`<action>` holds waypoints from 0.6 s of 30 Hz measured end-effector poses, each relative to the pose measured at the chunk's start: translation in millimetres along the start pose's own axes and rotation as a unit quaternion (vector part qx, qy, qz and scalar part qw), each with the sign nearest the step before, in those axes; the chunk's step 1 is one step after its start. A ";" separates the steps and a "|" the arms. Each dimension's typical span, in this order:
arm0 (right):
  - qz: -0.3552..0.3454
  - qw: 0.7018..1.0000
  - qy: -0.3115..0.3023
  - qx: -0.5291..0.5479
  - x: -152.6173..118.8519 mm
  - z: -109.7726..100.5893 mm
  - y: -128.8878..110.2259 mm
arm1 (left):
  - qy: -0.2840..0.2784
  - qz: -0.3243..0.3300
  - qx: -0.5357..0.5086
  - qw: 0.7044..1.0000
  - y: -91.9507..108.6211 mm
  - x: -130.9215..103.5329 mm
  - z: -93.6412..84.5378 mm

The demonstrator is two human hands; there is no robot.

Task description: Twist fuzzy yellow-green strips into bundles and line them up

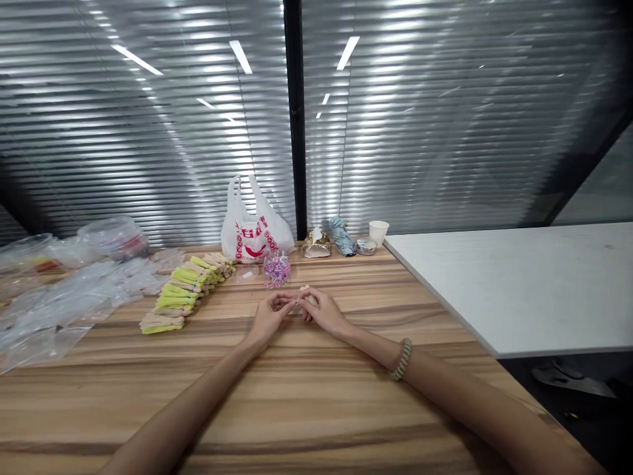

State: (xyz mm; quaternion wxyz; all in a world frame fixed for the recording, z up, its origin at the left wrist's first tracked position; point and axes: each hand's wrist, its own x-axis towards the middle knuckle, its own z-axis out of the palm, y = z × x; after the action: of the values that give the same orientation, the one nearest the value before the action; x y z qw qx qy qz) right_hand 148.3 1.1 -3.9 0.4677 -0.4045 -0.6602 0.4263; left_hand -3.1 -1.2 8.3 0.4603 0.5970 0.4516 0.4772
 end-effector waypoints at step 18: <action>0.011 1.000 -0.003 0.019 0.7 0.3 0.0 | -0.047 0.006 -0.063 0.997 5.7 -2.1 -3.0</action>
State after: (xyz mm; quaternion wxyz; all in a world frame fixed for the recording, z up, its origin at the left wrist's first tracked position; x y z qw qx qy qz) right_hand 147.8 1.7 -3.8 0.4690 -0.4014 -0.6487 0.4452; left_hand -5.8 -3.8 13.9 0.5147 0.5912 0.3953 0.4788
